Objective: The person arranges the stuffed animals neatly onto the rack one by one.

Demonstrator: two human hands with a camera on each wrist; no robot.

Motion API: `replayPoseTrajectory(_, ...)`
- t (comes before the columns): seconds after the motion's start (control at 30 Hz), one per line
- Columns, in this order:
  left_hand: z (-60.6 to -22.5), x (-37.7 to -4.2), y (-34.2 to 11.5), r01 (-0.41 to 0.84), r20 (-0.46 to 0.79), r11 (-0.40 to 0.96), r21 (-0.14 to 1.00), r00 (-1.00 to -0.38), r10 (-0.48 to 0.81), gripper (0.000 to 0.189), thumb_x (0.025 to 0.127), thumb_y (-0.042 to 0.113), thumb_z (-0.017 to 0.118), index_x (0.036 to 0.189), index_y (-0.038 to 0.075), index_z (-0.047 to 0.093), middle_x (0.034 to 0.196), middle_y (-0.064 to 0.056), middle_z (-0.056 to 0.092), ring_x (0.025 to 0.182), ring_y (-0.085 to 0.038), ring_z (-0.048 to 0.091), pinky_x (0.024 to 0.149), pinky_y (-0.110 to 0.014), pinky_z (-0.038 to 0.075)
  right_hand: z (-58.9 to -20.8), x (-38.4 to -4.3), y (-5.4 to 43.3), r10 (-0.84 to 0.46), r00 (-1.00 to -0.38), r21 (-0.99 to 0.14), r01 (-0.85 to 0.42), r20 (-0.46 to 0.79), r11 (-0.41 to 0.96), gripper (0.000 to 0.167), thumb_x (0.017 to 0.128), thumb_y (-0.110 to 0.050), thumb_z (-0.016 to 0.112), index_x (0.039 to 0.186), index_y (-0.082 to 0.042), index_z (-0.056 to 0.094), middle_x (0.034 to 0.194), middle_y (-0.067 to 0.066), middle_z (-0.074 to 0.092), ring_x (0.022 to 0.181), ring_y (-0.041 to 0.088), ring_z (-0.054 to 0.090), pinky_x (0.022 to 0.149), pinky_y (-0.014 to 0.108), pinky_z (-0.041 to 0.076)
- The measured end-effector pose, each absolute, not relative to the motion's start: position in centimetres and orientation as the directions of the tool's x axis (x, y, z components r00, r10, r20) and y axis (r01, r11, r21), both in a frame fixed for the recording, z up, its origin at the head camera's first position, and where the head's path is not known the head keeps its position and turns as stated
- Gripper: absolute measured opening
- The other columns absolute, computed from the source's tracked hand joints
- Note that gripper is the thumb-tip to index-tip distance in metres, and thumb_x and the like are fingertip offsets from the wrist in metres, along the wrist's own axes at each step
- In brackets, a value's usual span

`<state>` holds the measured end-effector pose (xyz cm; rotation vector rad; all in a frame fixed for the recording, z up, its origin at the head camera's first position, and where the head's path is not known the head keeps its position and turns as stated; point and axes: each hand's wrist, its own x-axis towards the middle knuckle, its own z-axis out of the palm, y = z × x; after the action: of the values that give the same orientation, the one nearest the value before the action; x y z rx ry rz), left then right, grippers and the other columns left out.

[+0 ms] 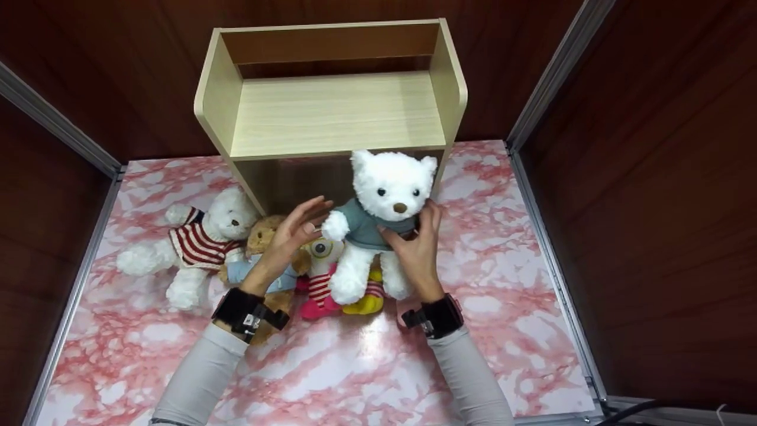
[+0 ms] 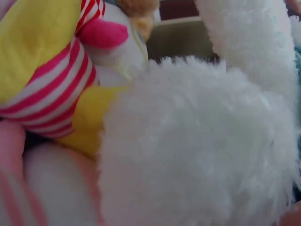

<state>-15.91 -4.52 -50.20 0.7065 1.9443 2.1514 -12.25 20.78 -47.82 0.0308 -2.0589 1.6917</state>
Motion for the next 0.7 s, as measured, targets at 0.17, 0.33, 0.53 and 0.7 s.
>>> replayPoseTrajectory(0.17,-50.4,-16.4,-3.5,0.148,0.195,-0.142,0.979,-0.885,0.422,0.115,0.080,0.081,0.066,0.161,0.006,0.033,0.162,-0.016,0.038,0.144,-0.030,0.044,0.113,-0.041,0.043,-47.6,-12.7,19.4,0.253,-0.871,-0.888,-0.339,0.421,0.311,0.063,0.077,-0.002,0.082,0.133,0.010,0.055,0.125,0.026,0.046,0.117,0.027,0.043,0.105,0.034,0.034)
replayPoseTrajectory(0.33,-50.9,-16.5,-2.9,0.118,0.149,-0.103,0.988,-0.911,0.384,0.114,0.077,0.078,0.072,0.164,0.018,0.029,0.165,-0.012,0.032,0.145,-0.025,0.041,0.115,-0.043,0.038,-47.9,-13.0,18.1,0.211,-0.880,-0.879,-0.345,0.425,0.330,0.066,0.079,-0.003,0.084,0.137,0.008,0.054,0.135,0.029,0.042,0.125,0.035,0.038,0.111,0.044,0.031)
replayPoseTrajectory(0.53,-52.4,-16.3,-2.8,0.065,0.085,-0.081,0.995,-0.957,0.276,0.105,0.081,0.048,0.088,0.163,0.015,0.031,0.154,-0.018,0.047,0.132,-0.031,0.055,0.110,-0.041,0.046,-48.1,-13.0,17.0,0.152,-0.901,-0.874,-0.336,0.407,0.351,0.063,0.082,-0.004,0.085,0.135,0.008,0.054,0.146,0.033,0.035,0.135,0.043,0.036,0.118,0.054,0.026)
replayPoseTrajectory(0.7,-53.6,-16.3,-3.0,0.026,0.038,-0.063,0.998,-0.978,0.206,0.095,0.084,0.023,0.089,0.161,0.012,0.034,0.150,-0.014,0.053,0.132,-0.027,0.054,0.112,-0.039,0.042,-48.3,-13.1,17.2,0.061,-0.915,-0.873,-0.358,0.398,0.331,0.061,0.085,-0.001,0.083,0.136,0.010,0.052,0.151,0.035,0.033,0.138,0.043,0.037,0.116,0.052,0.030)
